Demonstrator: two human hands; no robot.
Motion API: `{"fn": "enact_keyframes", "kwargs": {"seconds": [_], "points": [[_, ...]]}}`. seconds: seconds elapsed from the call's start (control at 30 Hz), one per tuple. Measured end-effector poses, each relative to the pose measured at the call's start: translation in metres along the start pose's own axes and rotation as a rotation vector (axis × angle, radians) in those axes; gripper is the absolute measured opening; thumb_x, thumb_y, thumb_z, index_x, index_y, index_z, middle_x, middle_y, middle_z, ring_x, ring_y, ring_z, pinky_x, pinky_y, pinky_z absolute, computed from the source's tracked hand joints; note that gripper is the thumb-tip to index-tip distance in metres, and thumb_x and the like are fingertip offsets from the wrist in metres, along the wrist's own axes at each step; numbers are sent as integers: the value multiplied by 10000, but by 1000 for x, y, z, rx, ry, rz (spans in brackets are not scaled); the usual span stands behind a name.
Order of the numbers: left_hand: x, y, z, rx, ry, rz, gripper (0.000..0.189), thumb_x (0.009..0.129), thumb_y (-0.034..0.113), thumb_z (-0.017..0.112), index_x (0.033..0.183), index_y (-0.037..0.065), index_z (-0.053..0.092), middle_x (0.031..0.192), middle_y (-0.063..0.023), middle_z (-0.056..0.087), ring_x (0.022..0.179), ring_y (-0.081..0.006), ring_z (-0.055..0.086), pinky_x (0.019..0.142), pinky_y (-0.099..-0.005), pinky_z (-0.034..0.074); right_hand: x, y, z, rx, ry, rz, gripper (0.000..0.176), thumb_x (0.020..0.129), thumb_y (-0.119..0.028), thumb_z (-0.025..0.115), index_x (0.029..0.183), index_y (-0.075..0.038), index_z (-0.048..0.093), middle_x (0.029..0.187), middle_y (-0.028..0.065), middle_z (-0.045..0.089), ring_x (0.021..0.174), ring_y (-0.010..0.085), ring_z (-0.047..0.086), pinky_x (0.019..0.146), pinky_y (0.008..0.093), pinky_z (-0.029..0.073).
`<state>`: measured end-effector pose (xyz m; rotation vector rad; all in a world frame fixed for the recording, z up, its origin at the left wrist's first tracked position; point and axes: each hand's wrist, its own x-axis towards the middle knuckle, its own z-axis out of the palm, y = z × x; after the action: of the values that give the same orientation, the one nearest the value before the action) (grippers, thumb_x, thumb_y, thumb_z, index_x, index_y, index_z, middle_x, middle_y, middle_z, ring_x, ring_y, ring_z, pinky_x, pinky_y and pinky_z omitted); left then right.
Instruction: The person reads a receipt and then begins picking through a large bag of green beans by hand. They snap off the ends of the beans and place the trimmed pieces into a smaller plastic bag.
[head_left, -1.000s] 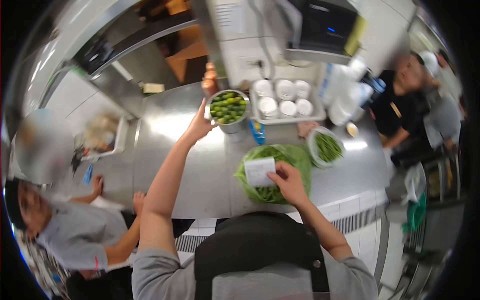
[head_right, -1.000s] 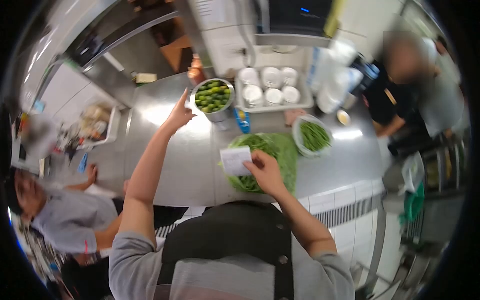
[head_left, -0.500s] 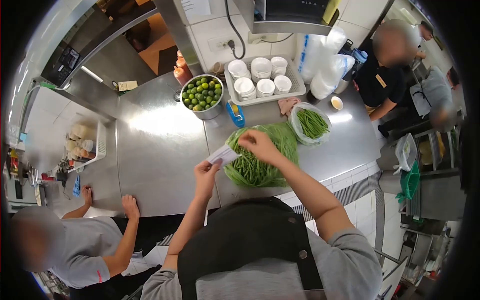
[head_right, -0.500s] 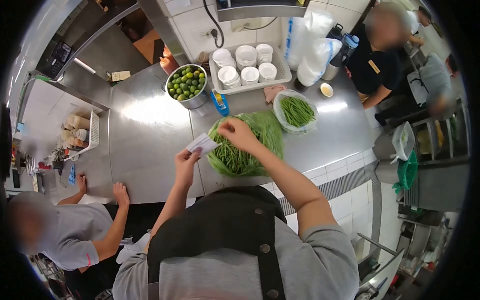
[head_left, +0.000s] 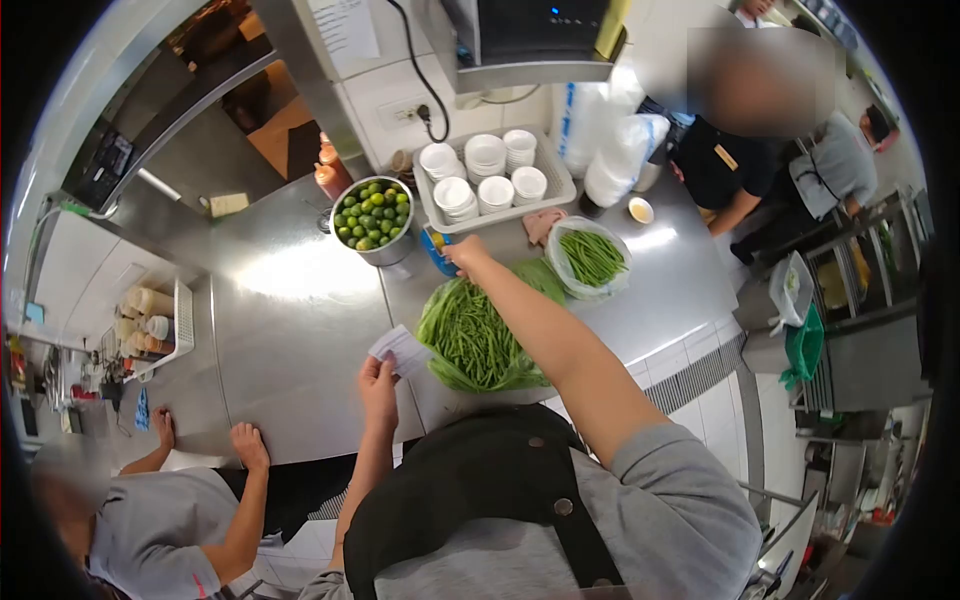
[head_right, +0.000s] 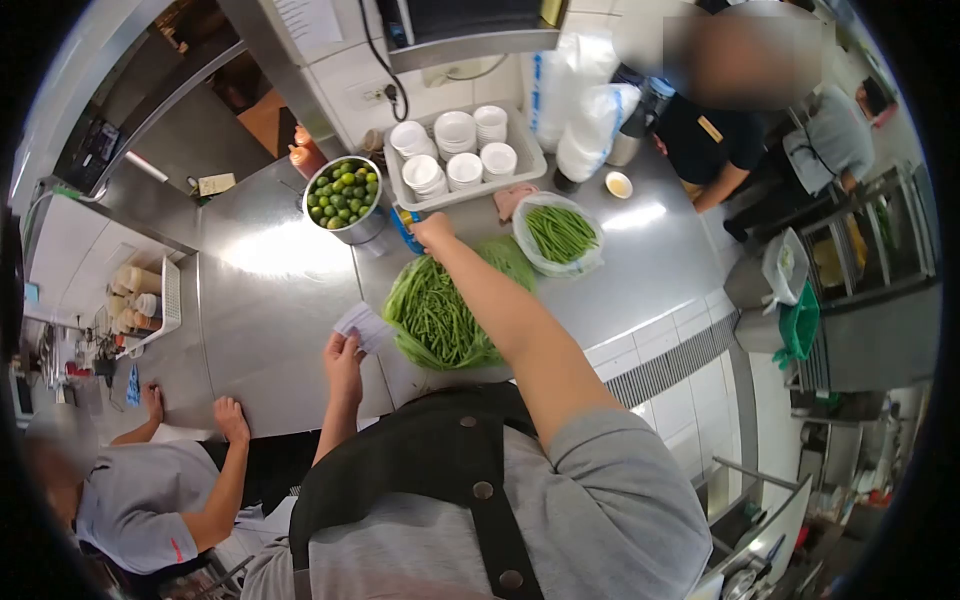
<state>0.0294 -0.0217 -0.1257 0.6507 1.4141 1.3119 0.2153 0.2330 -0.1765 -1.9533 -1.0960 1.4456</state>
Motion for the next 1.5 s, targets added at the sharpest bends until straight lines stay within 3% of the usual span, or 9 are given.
{"fn": "enact_keyframes", "kwargs": {"seconds": [0.1, 0.13, 0.23, 0.27, 0.57, 0.8, 1.0, 1.2, 1.5], "points": [[3, -11, -1, 18, -34, -19, 259, 993, 121, 561, 1210, -1, 635, 1094, -66, 695, 985, -141, 645, 863, -324, 521, 10, -1, -1, 141, -117, 125, 144, 827, -106, 738, 850, 25, 683, 799, 123, 666, 546, 214, 604, 401, 297, 462], [3, -11, 1, 10, -52, -12, 260, 994, 118, 559, 1212, -3, 634, 1095, -68, 695, 986, -143, 646, 860, -325, 523, 7, -3, -4, 270, -142, 151, 110, 819, -32, 723, 862, 36, 648, 794, 118, 631, 538, 235, 603, 415, 320, 524], [5, -7, 12, 32, -61, 13, 258, 995, 103, 551, 1213, -9, 631, 1095, -78, 696, 978, -152, 651, 851, -329, 529, 0, -6, -7, 381, -130, 151, 163, 819, -42, 731, 895, 64, 634, 838, 131, 637, 579, 259, 645, 489, 354, 604], [5, -5, 15, 47, -57, 20, 257, 995, 98, 548, 1212, -11, 630, 1095, -83, 695, 974, -156, 653, 849, -331, 531, 0, -3, -8, 432, -164, 56, 182, 816, -36, 732, 899, 86, 625, 915, 163, 652, 635, 290, 686, 546, 363, 639], [6, -7, 22, 41, -110, 39, 261, 1001, 106, 551, 1212, -32, 621, 1096, -99, 688, 974, -171, 656, 871, -337, 535, -34, -9, -15, 256, -133, 27, 176, 826, -21, 734, 889, 120, 649, 827, 178, 697, 685, 226, 705, 574, 336, 558], [1, -16, 17, 85, -151, -8, 278, 1006, 126, 545, 1238, -12, 613, 1139, -93, 678, 986, -168, 657, 845, -337, 547, 1, 36, 5, 293, -111, -143, 170, 822, -60, 755, 729, 51, 666, 697, 130, 687, 627, 180, 676, 546, 309, 508], [2, -18, 19, 100, -149, 9, 271, 1007, 109, 535, 1232, -20, 611, 1127, -95, 678, 987, -177, 659, 860, -349, 555, -9, 35, -9, -211, 50, -467, 187, 814, -137, 780, 728, -1, 684, 650, 91, 684, 576, 160, 661, 545, 326, 497], [0, -23, 17, 85, -159, 7, 263, 1010, 111, 535, 1224, -21, 611, 1131, -97, 677, 1006, -180, 655, 866, -355, 555, -1, 44, -14, -148, 0, -535, 215, 789, -188, 798, 732, -2, 706, 638, 102, 683, 547, 192, 650, 557, 356, 498], [-4, -22, 17, 113, -155, 3, 287, 1004, 98, 528, 1251, -31, 600, 1132, -94, 676, 1000, -183, 653, 869, -353, 546, -22, 22, -28, -332, 78, -736, 122, 746, -87, 744, 693, 10, 694, 716, 216, 672, 718, 377, 671, 674, 451, 527]]}}
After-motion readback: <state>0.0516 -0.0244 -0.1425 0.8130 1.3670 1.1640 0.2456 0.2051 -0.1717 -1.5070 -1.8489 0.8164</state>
